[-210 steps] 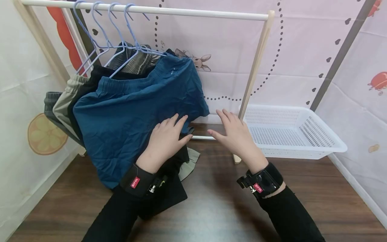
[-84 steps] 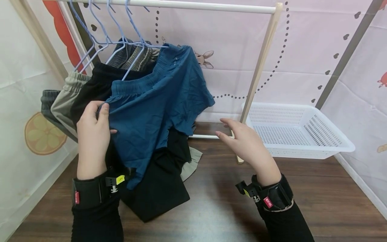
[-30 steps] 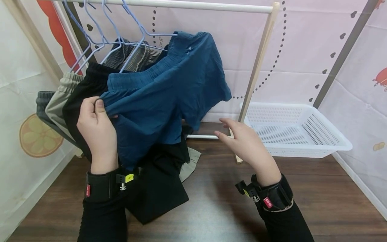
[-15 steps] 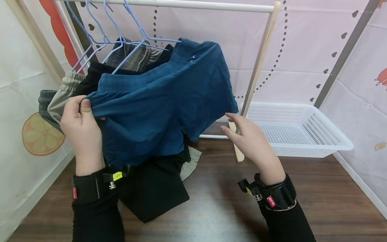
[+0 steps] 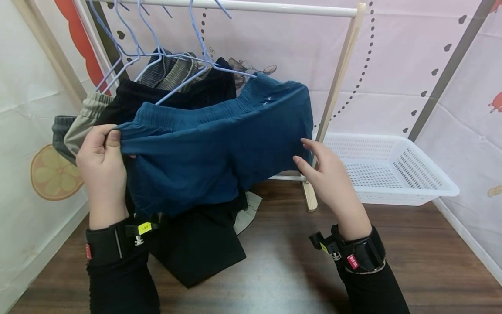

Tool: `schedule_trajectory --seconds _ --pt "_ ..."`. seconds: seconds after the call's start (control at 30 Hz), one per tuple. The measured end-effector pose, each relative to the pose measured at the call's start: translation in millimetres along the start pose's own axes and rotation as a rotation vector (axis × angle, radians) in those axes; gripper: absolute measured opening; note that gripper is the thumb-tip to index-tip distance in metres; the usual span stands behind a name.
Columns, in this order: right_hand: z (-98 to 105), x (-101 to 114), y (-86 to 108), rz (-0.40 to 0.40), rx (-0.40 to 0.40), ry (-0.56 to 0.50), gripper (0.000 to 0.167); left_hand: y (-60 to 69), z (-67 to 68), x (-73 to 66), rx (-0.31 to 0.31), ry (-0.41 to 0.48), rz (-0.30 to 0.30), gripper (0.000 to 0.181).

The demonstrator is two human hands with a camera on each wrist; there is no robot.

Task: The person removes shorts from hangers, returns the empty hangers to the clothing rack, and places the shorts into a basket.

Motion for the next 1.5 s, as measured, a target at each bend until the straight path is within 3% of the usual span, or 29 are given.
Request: schedule_trajectory --seconds 0.23,0.4,0.57,0.87,1.2,1.5 --pt "14.0 -7.8 1.8 -0.075 -0.159 -0.086 0.060 2.0 -1.8 0.1 0.053 0.014 0.025 0.028" --pt "25.2 -11.3 3.7 -0.085 -0.306 -0.126 0.062 4.6 -5.1 -0.7 0.105 0.007 0.032 0.028" --pt "32.1 -14.2 6.2 -0.084 -0.412 -0.177 0.064 6.8 -10.2 -4.2 0.157 0.005 -0.001 0.027" --pt "28.3 -19.1 0.6 -0.052 -0.356 -0.168 0.060 10.0 -16.2 -9.9 0.236 0.074 -0.068 0.024" --pt "27.0 -22.8 -1.7 -0.008 -0.352 -0.296 0.026 15.4 -28.1 -13.5 0.345 0.055 -0.140 0.020" --pt "30.7 -23.2 0.7 -0.019 -0.323 -0.321 0.026 21.0 -42.3 -17.8 0.403 0.077 -0.154 0.020"
Point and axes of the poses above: each hand's wrist, its own y-axis away from the middle knuckle, its own z-axis out of the back of the hand, x = y × z, the point moved 7 cm from there along -y, towards the middle knuckle, and after that the axes turned 12 degrees about y, right-handed, at the moved point
